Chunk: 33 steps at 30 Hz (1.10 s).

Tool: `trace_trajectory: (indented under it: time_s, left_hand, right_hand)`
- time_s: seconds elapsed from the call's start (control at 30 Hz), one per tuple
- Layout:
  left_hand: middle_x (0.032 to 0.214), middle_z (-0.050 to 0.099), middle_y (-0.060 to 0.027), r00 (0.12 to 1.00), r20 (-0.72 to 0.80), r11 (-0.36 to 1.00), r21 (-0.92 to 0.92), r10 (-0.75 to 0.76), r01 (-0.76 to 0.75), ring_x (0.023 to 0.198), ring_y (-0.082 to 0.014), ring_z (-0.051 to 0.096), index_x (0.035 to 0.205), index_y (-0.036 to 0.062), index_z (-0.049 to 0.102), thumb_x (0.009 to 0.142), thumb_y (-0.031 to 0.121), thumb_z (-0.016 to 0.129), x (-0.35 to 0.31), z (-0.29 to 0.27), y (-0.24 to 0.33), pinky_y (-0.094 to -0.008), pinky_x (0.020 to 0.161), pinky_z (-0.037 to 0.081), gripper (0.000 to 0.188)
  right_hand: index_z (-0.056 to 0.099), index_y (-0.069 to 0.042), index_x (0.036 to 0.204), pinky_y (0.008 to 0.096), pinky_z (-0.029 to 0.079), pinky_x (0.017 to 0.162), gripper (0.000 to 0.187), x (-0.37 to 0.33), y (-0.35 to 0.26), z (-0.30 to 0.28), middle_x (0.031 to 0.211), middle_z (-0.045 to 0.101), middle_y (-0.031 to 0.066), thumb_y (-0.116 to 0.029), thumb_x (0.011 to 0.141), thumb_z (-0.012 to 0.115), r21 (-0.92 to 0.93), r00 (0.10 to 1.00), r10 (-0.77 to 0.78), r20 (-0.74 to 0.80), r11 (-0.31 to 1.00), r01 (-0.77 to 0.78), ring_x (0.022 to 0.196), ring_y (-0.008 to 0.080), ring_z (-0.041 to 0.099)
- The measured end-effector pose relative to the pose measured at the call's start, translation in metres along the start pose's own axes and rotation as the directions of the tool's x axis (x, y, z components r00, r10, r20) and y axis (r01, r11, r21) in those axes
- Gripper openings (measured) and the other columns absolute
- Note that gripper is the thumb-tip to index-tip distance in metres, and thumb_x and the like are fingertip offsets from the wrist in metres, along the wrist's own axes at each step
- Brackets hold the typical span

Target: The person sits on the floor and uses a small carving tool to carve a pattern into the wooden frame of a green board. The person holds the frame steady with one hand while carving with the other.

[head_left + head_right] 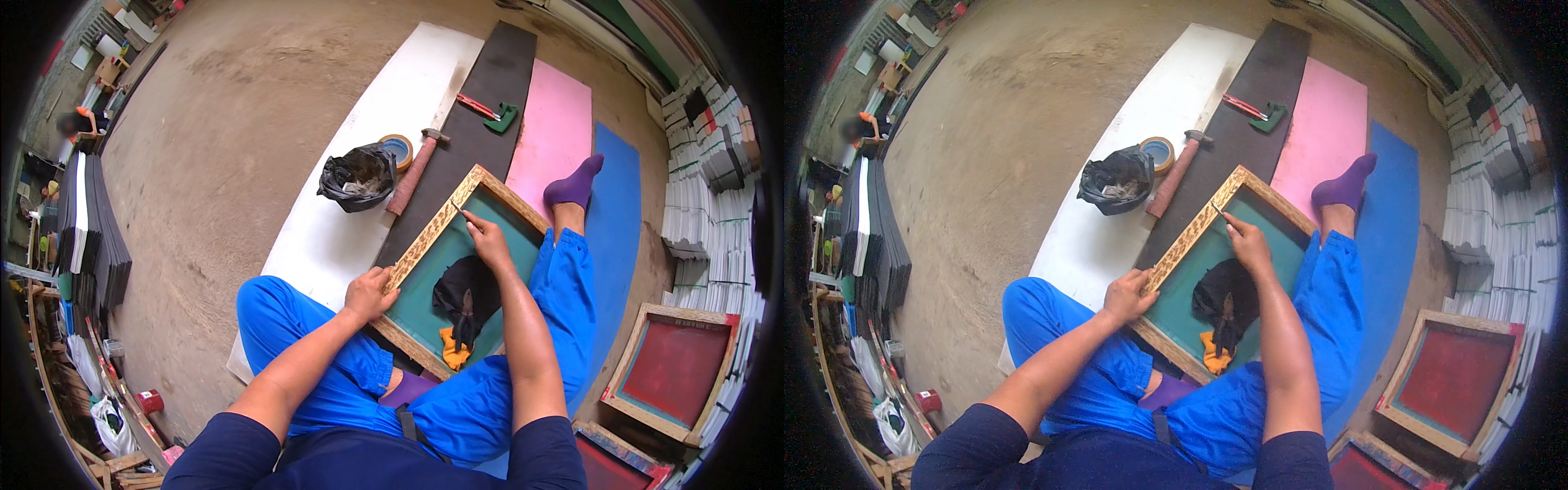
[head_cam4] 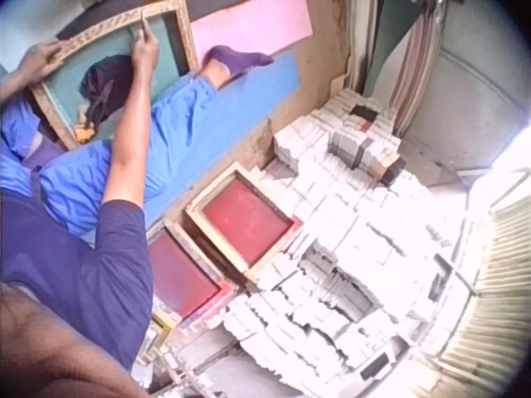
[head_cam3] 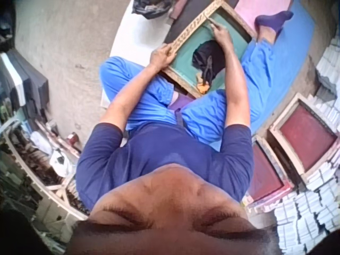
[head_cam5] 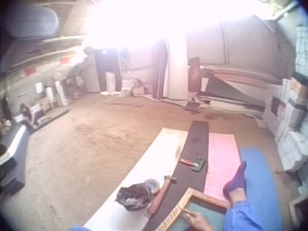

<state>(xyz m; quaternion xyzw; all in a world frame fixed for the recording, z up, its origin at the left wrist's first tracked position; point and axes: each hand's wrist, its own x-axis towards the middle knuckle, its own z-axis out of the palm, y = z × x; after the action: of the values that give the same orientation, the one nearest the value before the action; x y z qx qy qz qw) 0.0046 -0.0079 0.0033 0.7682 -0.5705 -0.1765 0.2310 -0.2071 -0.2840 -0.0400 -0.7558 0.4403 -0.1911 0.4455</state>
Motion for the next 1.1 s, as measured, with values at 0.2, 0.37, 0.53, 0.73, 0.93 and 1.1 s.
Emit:
trace_trajectory:
  time_s: [0.2,0.37,0.53,0.73,0.93,1.1]
  left_hand:
    - [0.105,0.069,-0.0100,1.000,0.005,1.000,-0.020,-0.020,0.020,0.092,-0.0338,0.071,0.132,0.0082,0.068,0.087,0.035,0.077,-0.002,-0.002,0.001,-0.0443,0.080,0.059,0.053]
    - [0.105,0.069,-0.0095,1.000,-0.009,1.000,-0.022,-0.019,0.019,0.092,-0.0330,0.072,0.131,0.0080,0.069,0.087,0.035,0.078,-0.001,-0.001,0.002,-0.0441,0.080,0.059,0.052]
    - [0.104,0.069,-0.0098,1.000,-0.008,0.999,-0.039,-0.009,0.008,0.090,-0.0331,0.072,0.130,0.0076,0.070,0.086,0.034,0.079,0.002,0.001,0.004,-0.0440,0.079,0.059,0.052]
    - [0.102,0.070,-0.0113,0.999,-0.042,1.000,-0.022,-0.009,0.008,0.088,-0.0329,0.072,0.130,0.0071,0.070,0.085,0.034,0.081,-0.003,0.001,-0.002,-0.0432,0.078,0.059,0.054]
    - [0.104,0.070,-0.0107,1.000,-0.019,1.000,-0.026,-0.017,0.016,0.089,-0.0327,0.072,0.131,0.0074,0.070,0.085,0.034,0.080,0.000,-0.002,0.003,-0.0433,0.079,0.059,0.053]
    - [0.103,0.070,-0.0118,1.000,-0.023,1.000,-0.027,-0.012,0.012,0.088,-0.0324,0.072,0.131,0.0063,0.070,0.085,0.033,0.081,0.001,-0.002,0.001,-0.0432,0.078,0.059,0.054]
  right_hand:
    - [0.062,-0.030,0.149,0.0253,0.030,0.044,0.039,-0.004,-0.072,-0.030,0.071,0.048,-0.0036,-0.034,0.112,0.054,0.453,0.746,0.500,0.439,0.594,-0.665,0.053,0.0070,0.039]
    - [0.060,-0.030,0.151,0.0219,0.020,0.041,0.039,0.009,-0.101,-0.045,0.067,0.045,-0.0049,-0.034,0.112,0.053,0.360,0.640,0.606,0.473,0.529,-0.768,0.046,0.0044,0.028]
    - [0.067,-0.020,0.144,0.0386,0.052,0.061,0.040,0.005,-0.067,-0.039,0.081,0.069,0.0100,-0.030,0.107,0.059,-0.023,0.926,0.315,0.206,0.948,-0.317,0.062,0.0194,0.063]
    - [0.069,-0.028,0.140,0.0521,0.054,0.100,0.038,-0.029,-0.094,-0.022,0.125,0.073,0.0187,-0.034,0.104,0.058,-0.326,0.973,0.221,0.061,0.926,-0.190,0.118,0.0416,0.068]
    - [0.068,-0.029,0.141,0.0541,0.056,0.096,0.038,-0.034,-0.119,-0.023,0.119,0.075,0.0190,-0.032,0.105,0.055,-0.464,0.972,0.230,0.036,0.866,-0.188,0.111,0.0419,0.071]
    - [0.068,-0.027,0.141,0.0550,0.056,0.095,0.038,-0.035,-0.128,-0.019,0.116,0.075,0.0212,-0.030,0.105,0.055,-0.498,0.974,0.226,0.017,0.846,-0.188,0.109,0.0434,0.071]
